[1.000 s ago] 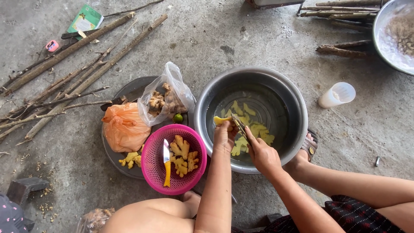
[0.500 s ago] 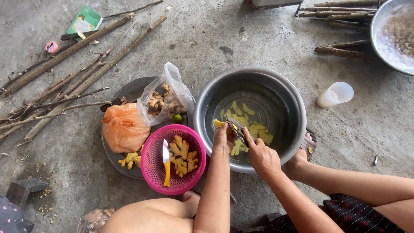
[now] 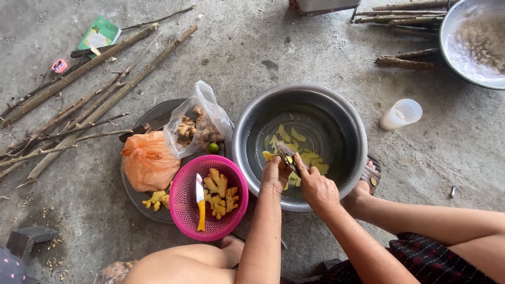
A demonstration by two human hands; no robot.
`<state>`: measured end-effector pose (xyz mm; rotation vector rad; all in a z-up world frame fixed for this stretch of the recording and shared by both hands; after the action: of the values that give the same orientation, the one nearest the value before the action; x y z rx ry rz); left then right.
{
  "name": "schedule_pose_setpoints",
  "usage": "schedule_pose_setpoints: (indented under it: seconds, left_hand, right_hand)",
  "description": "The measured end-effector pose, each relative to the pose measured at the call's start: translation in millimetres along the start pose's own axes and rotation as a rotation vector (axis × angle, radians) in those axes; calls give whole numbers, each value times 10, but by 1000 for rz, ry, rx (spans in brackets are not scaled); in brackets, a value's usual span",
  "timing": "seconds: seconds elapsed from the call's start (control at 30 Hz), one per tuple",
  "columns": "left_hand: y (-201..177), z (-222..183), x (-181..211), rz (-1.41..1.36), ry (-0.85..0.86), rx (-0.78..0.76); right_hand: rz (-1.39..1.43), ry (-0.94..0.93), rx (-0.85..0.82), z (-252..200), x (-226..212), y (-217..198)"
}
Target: Slicing ginger root into thin pieces using a knife and placing them into a bowl of water for preparation.
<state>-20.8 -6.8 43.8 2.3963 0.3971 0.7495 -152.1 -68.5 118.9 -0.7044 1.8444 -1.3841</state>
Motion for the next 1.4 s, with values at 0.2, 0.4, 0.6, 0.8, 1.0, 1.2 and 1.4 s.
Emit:
schedule_pose_setpoints:
  seconds: [0.2, 0.4, 0.6, 0.8, 1.0, 1.2, 1.4]
  left_hand:
    - [147, -139, 128, 81, 12, 49]
    - [79, -97, 116, 113, 26, 34]
    - [97, -112, 70, 152, 33, 59]
    - [48, -50, -46, 204, 20, 53]
    - [63, -52, -68, 247, 12, 54]
    - [35, -53, -104, 260, -13, 56]
    - [-29, 89, -144, 183, 6, 54]
  right_hand:
    - [-31, 13, -20, 13, 18, 22]
    - [-25, 11, -37, 5, -3, 9]
    - [-40, 10, -29, 16, 23, 69]
    - [-32, 41, -39, 60, 55, 73]
    - [-29, 57, -53, 65, 93, 96]
    - [-74, 53, -42, 89, 136, 208]
    - [307, 80, -71, 137, 276, 295]
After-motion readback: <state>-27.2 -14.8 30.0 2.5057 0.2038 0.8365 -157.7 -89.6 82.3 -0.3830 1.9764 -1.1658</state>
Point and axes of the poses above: each hand's wrist, its own z-axis towards the middle knuckle, its own y-axis out of the palm, x = y × z, the point moved 1 cm from there along z, towards the middle knuckle, and after that the axes turned 1 degree about x, right-handed, at the moved point
